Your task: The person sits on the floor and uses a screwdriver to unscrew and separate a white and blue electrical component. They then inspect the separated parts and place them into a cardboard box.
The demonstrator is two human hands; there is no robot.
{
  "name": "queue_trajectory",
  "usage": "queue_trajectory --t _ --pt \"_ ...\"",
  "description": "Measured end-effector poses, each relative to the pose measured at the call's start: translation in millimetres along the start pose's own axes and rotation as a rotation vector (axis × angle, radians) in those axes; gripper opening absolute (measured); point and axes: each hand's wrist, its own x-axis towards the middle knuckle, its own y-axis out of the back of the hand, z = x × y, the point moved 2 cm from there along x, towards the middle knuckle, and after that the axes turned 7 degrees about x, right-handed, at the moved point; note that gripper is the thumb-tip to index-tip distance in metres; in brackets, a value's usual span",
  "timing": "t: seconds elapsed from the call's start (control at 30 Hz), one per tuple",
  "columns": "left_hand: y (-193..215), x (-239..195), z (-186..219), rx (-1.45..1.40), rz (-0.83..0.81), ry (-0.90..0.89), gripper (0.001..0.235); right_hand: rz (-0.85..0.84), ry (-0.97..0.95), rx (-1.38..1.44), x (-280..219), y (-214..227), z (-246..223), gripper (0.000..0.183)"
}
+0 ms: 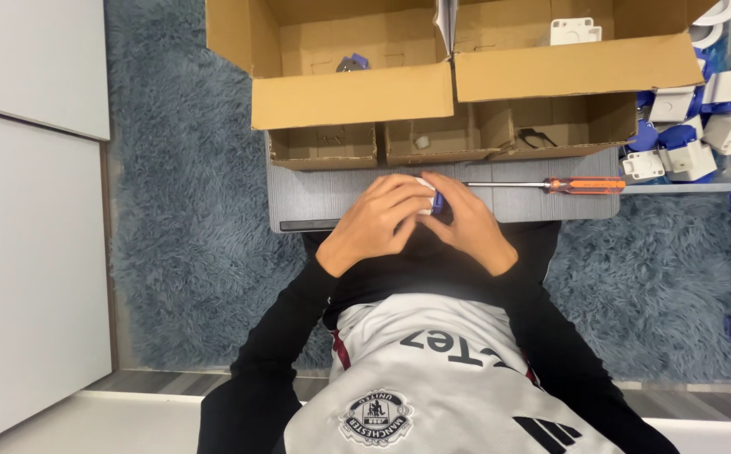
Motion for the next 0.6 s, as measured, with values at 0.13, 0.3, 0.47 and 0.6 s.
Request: queue_trajectory --t 0.13,0.3,0.47,0.6 --pt "4 3 -8 -0.007 0.024 -0.017 0.017 0.009 -0.016 0.011 5 3 -9 0.071" --pt "-13 1 -21 0.004 0.119 0.027 0.011 0.012 -0.014 0.023 -1 0 1 0.070" --pt "-21 0 -22 0.184 0.196 0.029 0.025 0.024 0.001 0.016 -1 -1 2 0.069" --pt "-3 7 -9 0.115 0.067 -0.012 0.024 0.011 -0.012 -0.001 -4 -3 11 0.072"
